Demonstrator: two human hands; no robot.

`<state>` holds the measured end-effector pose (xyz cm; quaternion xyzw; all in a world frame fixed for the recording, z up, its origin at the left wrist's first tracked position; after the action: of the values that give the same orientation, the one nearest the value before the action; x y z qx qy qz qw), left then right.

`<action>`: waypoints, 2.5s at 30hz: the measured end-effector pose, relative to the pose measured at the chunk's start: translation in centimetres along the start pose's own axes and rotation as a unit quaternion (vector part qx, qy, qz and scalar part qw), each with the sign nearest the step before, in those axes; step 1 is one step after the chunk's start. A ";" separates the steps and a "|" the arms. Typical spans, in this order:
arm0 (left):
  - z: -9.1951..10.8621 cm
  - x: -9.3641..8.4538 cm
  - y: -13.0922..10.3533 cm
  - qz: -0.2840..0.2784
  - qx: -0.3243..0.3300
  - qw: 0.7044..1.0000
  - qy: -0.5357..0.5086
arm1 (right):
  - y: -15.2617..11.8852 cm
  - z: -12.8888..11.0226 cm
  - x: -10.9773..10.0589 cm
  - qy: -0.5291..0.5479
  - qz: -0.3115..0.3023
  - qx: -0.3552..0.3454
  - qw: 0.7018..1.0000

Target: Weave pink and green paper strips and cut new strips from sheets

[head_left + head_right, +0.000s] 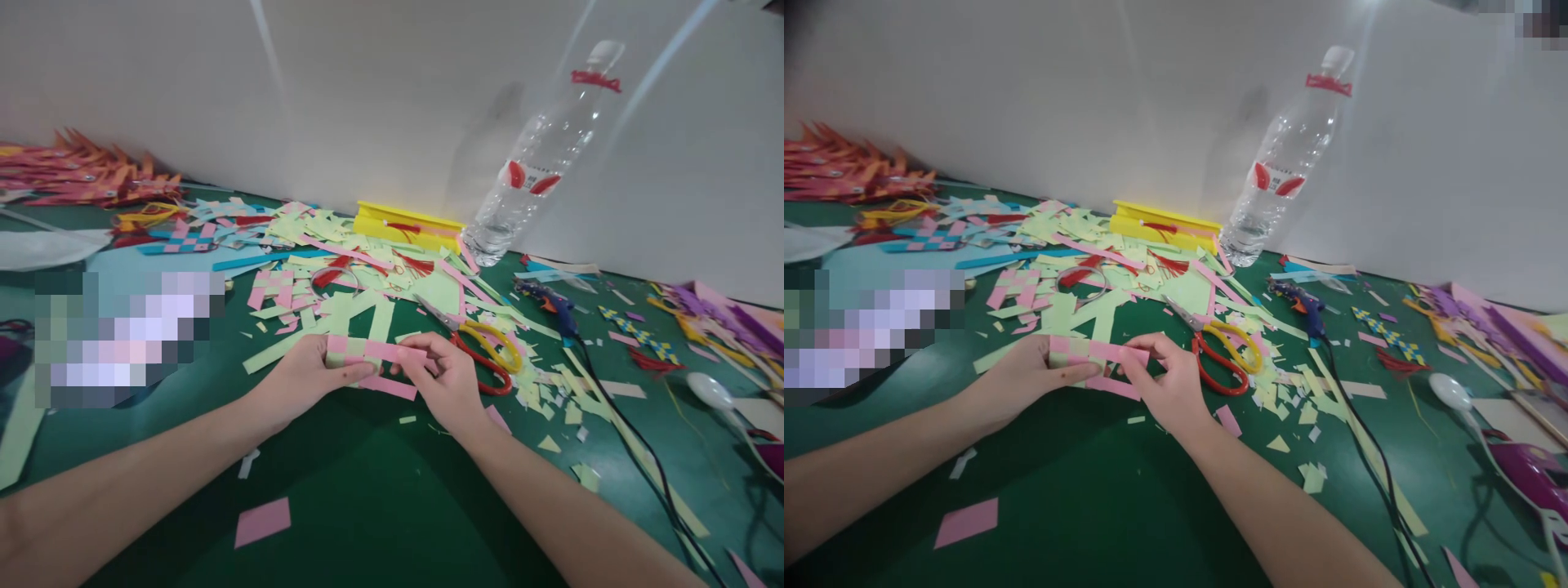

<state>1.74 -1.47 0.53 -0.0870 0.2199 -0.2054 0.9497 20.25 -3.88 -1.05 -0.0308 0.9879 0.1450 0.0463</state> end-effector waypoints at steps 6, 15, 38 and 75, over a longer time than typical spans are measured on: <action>-0.1 0.0 0.1 0.016 -0.028 0.998 0.054 | 0.2 -0.3 -0.2 -0.076 -0.014 -0.029 0.997; 0.2 0.1 -0.1 0.003 -0.048 0.997 0.060 | 0.3 -0.7 -0.3 -0.081 -0.032 -0.010 0.996; 0.2 0.2 0.1 0.001 0.043 0.998 0.047 | -0.3 -0.9 0.0 -0.130 -0.022 -0.179 0.975; -1.4 0.1 0.9 0.060 0.086 0.944 -0.312 | 0.8 -0.3 -9.3 -0.567 0.004 0.090 0.818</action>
<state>1.52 -0.80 -1.00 -0.0510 -0.1008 -0.1293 0.9852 29.38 -2.75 0.44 0.0657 0.7955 0.0474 0.6006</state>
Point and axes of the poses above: each hand's wrist, its own y-axis towards the middle knuckle, its own x-axis out of the palm, z = x × y, the point moved 1 cm from there along y, towards the middle knuckle, and after that the axes turned 10 degrees about y, right-handed, at the moved point
